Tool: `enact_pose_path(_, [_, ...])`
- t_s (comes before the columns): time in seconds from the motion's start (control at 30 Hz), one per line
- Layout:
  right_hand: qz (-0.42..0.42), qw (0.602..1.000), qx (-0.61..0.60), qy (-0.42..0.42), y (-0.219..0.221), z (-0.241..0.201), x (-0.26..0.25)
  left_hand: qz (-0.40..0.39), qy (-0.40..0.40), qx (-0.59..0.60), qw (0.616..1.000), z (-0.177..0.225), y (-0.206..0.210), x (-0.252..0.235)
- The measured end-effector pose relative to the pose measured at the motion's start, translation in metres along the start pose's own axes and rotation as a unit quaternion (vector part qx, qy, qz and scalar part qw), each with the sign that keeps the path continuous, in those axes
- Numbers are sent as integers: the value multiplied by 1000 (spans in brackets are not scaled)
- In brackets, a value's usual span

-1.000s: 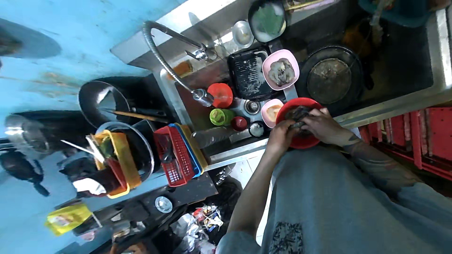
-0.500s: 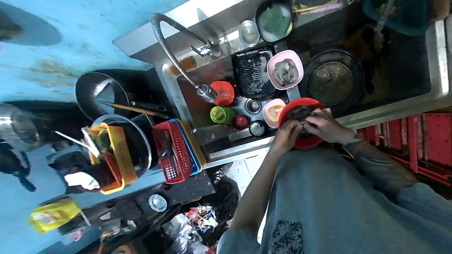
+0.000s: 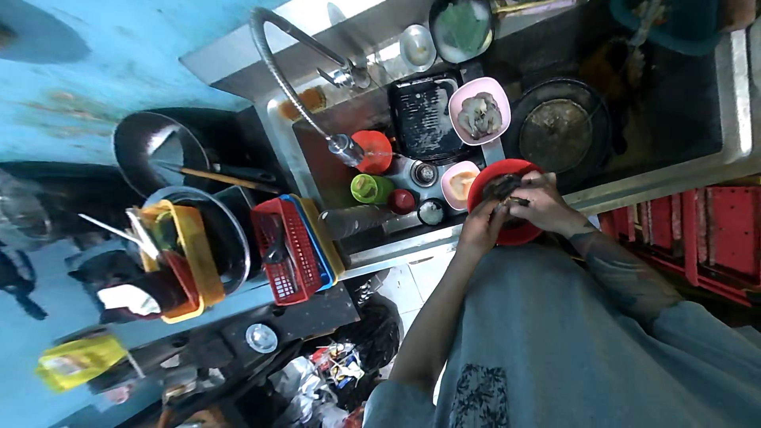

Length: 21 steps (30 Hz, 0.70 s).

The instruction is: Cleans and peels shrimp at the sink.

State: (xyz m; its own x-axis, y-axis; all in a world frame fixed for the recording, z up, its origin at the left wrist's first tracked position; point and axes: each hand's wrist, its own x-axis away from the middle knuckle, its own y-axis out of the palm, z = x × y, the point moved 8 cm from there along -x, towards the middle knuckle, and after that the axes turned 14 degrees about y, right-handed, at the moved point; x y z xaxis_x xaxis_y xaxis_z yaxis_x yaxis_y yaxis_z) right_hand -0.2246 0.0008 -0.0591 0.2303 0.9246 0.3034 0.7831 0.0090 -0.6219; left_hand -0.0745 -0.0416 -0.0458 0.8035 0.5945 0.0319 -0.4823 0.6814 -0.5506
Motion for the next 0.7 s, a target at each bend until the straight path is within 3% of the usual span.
enact_pose_path(0.1, [10, 998, 55, 3, -11, 5, -3, -3, -38, -12, 999, -3, -6, 7])
enact_pose_path(0.2, [28, 983, 174, -45, -14, 4, -2, -11, -68, -25, 997, -6, -16, 15])
enact_pose_path(0.37, [-55, 944, 310, -96, 6, 1, 2, -56, -83, -114, 988, 4, -29, 10])
enact_pose_path(0.47, [-28, 972, 203, -113, -13, -10, 4, -73, -71, -170, 980, 17, -31, 0])
enact_pose_path(0.53, [-4, 994, 76, -73, -42, -1, -3, -87, -78, -189, 975, 18, -26, -5])
enact_pose_path(0.6, [41, 997, -65, 11, -79, 34, -22, -108, -112, -217, 964, 16, -21, -11])
enact_pose_path(0.7, [125, 951, -221, 177, -121, 120, -58, -108, -133, -252, 953, 30, -24, -28])
